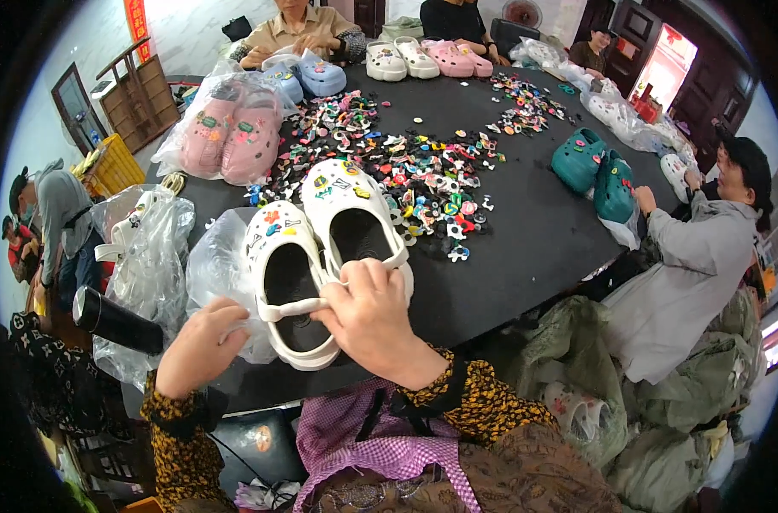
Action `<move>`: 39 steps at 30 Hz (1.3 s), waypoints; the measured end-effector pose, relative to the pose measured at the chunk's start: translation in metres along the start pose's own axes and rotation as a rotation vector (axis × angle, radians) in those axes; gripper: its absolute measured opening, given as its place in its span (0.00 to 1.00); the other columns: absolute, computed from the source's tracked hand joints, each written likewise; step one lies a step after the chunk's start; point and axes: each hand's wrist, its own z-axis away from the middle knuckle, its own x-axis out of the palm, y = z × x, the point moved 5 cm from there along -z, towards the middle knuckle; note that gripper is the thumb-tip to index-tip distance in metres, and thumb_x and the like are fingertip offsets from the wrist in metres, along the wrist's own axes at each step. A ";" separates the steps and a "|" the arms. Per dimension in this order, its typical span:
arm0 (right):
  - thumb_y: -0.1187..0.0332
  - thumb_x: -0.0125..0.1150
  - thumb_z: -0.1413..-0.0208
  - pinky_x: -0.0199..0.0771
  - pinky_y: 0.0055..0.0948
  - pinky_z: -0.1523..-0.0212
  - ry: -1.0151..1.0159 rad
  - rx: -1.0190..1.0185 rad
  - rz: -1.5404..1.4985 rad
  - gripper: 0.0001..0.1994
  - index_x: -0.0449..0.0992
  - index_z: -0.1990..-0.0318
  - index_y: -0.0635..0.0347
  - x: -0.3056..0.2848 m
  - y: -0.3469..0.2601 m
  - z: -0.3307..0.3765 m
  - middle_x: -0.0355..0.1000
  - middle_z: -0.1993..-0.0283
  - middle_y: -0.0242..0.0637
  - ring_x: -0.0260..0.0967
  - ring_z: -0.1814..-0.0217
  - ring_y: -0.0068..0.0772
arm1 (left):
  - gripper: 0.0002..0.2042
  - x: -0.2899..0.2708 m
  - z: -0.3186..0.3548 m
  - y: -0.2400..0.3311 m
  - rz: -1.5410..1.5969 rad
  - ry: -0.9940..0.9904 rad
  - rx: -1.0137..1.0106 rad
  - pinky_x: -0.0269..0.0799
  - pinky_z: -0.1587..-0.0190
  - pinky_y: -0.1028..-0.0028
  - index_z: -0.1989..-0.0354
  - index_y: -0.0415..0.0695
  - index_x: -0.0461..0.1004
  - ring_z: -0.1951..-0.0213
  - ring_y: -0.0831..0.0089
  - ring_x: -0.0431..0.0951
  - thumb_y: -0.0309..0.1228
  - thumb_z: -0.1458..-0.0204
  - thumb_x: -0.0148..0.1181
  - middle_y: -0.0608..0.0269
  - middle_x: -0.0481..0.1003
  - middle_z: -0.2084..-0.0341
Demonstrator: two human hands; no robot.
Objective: Decorate clog-style shoes by inserting small charms into the ventilation holes.
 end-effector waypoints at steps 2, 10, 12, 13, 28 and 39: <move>0.60 0.69 0.63 0.55 0.40 0.59 -0.139 0.059 -0.017 0.14 0.74 0.68 0.52 0.012 -0.005 0.004 0.61 0.64 0.33 0.60 0.55 0.36 | 0.08 -0.009 0.005 0.006 0.094 0.110 -0.079 0.70 0.63 0.62 0.66 0.34 0.72 0.66 0.51 0.75 0.27 0.51 0.58 0.47 0.73 0.67; 0.66 0.65 0.51 0.64 0.40 0.52 -0.076 0.027 -0.397 0.18 0.71 0.54 0.61 -0.024 0.015 -0.005 0.61 0.52 0.44 0.63 0.51 0.46 | 0.11 -0.007 -0.014 0.010 0.047 0.386 -0.095 0.69 0.66 0.69 0.58 0.35 0.68 0.71 0.63 0.73 0.22 0.49 0.56 0.52 0.71 0.68; 0.73 0.63 0.51 0.66 0.39 0.50 0.051 0.017 -0.372 0.16 0.69 0.54 0.63 -0.037 0.036 -0.008 0.61 0.52 0.47 0.64 0.50 0.49 | 0.11 -0.008 -0.021 0.018 -0.001 0.388 -0.087 0.68 0.68 0.70 0.58 0.35 0.68 0.73 0.66 0.71 0.23 0.49 0.56 0.53 0.71 0.71; 0.73 0.63 0.51 0.66 0.39 0.50 0.067 0.048 -0.344 0.16 0.69 0.54 0.64 -0.040 0.051 -0.007 0.61 0.52 0.47 0.64 0.51 0.48 | 0.11 -0.004 -0.026 0.015 0.041 0.378 -0.059 0.66 0.71 0.71 0.56 0.35 0.68 0.77 0.68 0.68 0.23 0.48 0.55 0.56 0.70 0.77; 0.60 0.51 0.38 0.59 0.35 0.39 -0.128 0.316 -0.879 0.28 0.55 0.36 0.67 0.010 0.107 0.038 0.62 0.44 0.54 0.61 0.40 0.46 | 0.30 0.029 -0.102 0.039 0.379 -0.115 -0.267 0.67 0.80 0.77 0.32 0.46 0.49 0.85 0.78 0.72 0.29 0.44 0.50 0.67 0.70 0.86; 0.68 0.56 0.42 0.68 0.31 0.50 -0.303 0.364 -0.927 0.30 0.53 0.35 0.65 -0.004 0.060 0.065 0.60 0.46 0.50 0.62 0.45 0.40 | 0.27 0.035 -0.092 0.022 0.504 -0.077 -0.382 0.61 0.82 0.79 0.44 0.31 0.64 0.83 0.83 0.67 0.17 0.58 0.55 0.71 0.65 0.84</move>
